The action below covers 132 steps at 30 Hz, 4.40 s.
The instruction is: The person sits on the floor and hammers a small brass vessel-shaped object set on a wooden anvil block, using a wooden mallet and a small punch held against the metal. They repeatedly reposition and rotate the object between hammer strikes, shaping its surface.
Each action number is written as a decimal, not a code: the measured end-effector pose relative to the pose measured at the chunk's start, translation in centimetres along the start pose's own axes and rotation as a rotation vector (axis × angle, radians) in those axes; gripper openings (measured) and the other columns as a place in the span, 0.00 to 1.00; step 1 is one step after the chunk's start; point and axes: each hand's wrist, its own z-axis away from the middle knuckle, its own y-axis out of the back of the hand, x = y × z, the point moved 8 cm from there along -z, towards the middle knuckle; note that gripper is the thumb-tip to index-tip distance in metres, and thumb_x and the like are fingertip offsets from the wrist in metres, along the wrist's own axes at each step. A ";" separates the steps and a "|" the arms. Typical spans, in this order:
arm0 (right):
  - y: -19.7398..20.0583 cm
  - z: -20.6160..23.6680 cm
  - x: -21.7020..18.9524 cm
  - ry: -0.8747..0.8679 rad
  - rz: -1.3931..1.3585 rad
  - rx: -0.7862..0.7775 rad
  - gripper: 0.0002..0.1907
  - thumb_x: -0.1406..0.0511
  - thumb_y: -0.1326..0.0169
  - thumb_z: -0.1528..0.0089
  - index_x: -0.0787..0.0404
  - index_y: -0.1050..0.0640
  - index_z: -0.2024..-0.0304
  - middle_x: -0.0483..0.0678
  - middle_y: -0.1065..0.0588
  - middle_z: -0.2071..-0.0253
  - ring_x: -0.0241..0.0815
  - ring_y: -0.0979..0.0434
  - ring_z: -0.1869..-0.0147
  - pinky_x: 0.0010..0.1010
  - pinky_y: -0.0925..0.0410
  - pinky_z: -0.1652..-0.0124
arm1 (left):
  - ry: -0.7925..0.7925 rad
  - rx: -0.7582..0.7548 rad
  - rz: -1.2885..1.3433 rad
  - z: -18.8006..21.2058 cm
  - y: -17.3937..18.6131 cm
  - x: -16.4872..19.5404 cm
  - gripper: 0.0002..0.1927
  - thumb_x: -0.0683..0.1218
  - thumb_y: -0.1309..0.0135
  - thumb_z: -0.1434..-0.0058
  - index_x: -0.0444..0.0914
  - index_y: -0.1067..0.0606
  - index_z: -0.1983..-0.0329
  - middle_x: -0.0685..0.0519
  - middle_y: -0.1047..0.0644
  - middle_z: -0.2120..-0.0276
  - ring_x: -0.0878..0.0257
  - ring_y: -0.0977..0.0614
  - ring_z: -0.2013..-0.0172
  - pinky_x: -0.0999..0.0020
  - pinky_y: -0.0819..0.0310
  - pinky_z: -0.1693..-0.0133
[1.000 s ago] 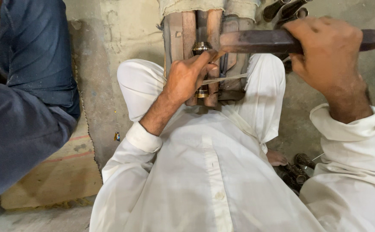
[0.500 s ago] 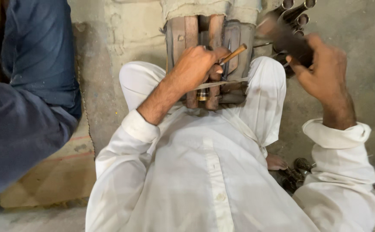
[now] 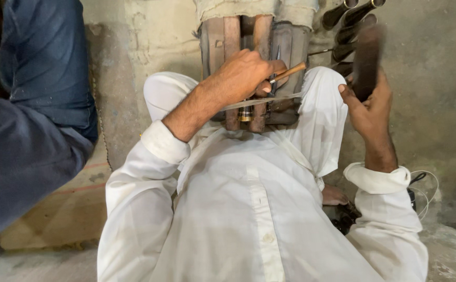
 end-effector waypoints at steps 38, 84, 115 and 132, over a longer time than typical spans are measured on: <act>-1.4 1.6 -1.5 0.066 0.365 -0.064 0.16 0.69 0.34 0.37 0.63 0.23 0.48 0.58 0.22 0.66 0.59 0.21 0.62 0.43 0.33 0.61 | -0.131 0.192 0.261 2.3 3.0 0.0 0.17 0.41 0.35 0.37 0.38 0.26 0.47 0.44 0.16 0.63 0.48 0.14 0.62 0.53 0.23 0.64; -12.0 -9.6 -17.2 0.418 0.271 -0.172 0.31 0.49 0.25 0.50 0.66 0.18 0.58 0.54 0.21 0.65 0.59 0.20 0.62 0.49 0.30 0.63 | 0.519 0.830 1.020 13.6 -2.2 -6.6 0.18 0.33 0.40 0.34 0.30 0.30 0.44 0.51 0.19 0.67 0.69 0.16 0.65 0.74 0.17 0.62; 1.0 -7.3 -19.8 0.877 0.820 0.036 0.13 0.68 0.34 0.42 0.57 0.20 0.55 0.43 0.21 0.65 0.42 0.20 0.59 0.35 0.33 0.60 | 0.283 0.749 0.352 7.8 0.2 -2.7 0.16 0.45 0.36 0.34 0.35 0.26 0.48 0.46 0.16 0.61 0.55 0.12 0.61 0.64 0.16 0.62; 2.4 -6.0 -7.8 0.406 0.518 -0.104 0.14 0.65 0.32 0.33 0.61 0.21 0.49 0.53 0.23 0.66 0.50 0.22 0.66 0.39 0.33 0.63 | 0.117 0.292 0.268 3.1 1.5 -2.4 0.19 0.47 0.35 0.38 0.39 0.24 0.45 0.45 0.17 0.68 0.49 0.14 0.68 0.56 0.24 0.67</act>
